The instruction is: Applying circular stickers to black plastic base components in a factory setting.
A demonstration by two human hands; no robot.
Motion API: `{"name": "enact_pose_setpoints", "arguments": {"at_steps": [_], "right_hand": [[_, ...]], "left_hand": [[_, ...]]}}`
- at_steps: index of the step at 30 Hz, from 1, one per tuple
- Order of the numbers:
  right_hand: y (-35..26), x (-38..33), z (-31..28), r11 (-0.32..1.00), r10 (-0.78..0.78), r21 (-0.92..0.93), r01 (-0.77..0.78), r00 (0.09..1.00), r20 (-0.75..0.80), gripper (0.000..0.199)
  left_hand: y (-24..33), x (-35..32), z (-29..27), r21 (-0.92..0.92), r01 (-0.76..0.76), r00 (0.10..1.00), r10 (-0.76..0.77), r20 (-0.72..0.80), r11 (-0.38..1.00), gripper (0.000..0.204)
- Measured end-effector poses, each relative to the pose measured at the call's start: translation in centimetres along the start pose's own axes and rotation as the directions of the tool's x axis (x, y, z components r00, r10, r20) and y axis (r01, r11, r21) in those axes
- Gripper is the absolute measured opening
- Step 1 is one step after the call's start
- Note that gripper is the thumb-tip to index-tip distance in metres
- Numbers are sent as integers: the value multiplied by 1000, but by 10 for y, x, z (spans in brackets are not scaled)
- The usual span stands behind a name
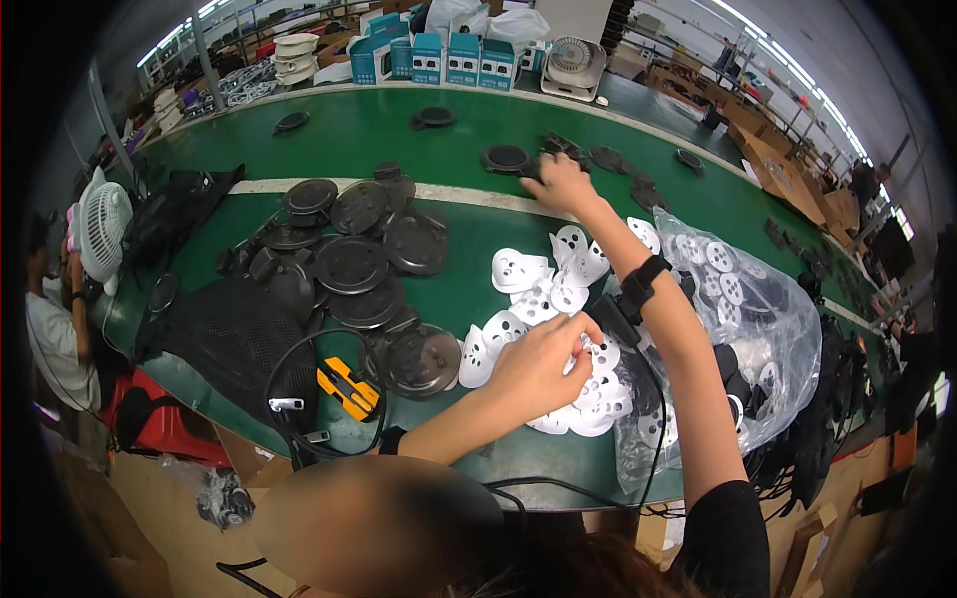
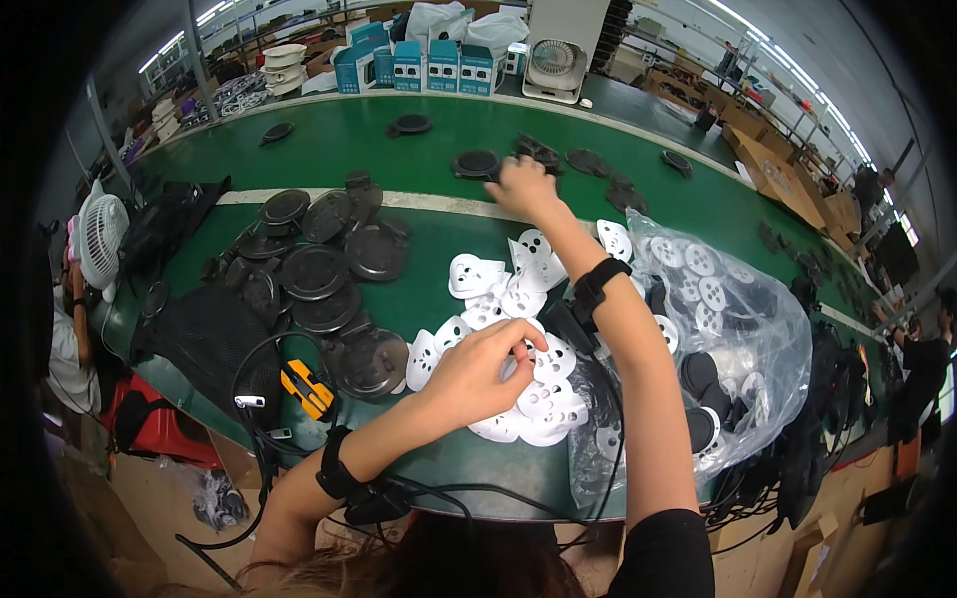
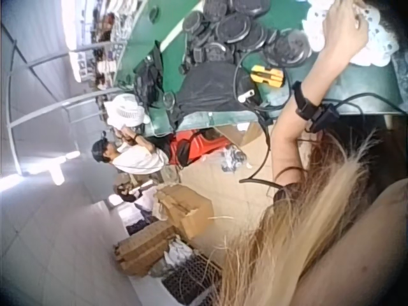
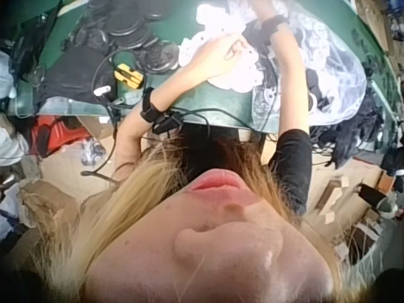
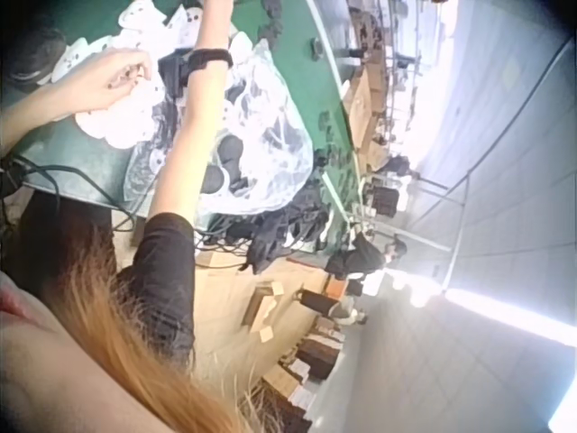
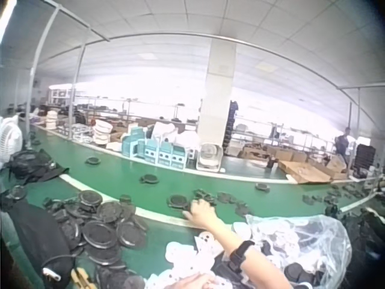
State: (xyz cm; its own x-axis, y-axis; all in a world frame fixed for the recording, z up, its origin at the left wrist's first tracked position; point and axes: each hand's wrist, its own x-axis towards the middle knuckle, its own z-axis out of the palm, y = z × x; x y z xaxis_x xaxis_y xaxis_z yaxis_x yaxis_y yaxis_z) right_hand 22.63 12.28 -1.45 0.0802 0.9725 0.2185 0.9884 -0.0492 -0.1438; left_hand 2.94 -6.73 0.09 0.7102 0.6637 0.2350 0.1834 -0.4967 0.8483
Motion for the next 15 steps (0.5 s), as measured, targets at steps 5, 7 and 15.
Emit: {"name": "enact_pose_setpoints", "arguments": {"at_steps": [5,7,15], "right_hand": [[94,-9,-4,971,58,-228,-67,997,-44,34],[74,-12,-7,965,-34,-260,3,993,-115,28],[-31,-38,-63,519,-467,812,266,884,9,56]], "left_hand": [[23,8,11,-4,-76,994,76,79,997,20],[16,7,11,-23,-96,994,98,55,995,20],[14,7,6,-4,-67,997,67,36,998,20]]}}
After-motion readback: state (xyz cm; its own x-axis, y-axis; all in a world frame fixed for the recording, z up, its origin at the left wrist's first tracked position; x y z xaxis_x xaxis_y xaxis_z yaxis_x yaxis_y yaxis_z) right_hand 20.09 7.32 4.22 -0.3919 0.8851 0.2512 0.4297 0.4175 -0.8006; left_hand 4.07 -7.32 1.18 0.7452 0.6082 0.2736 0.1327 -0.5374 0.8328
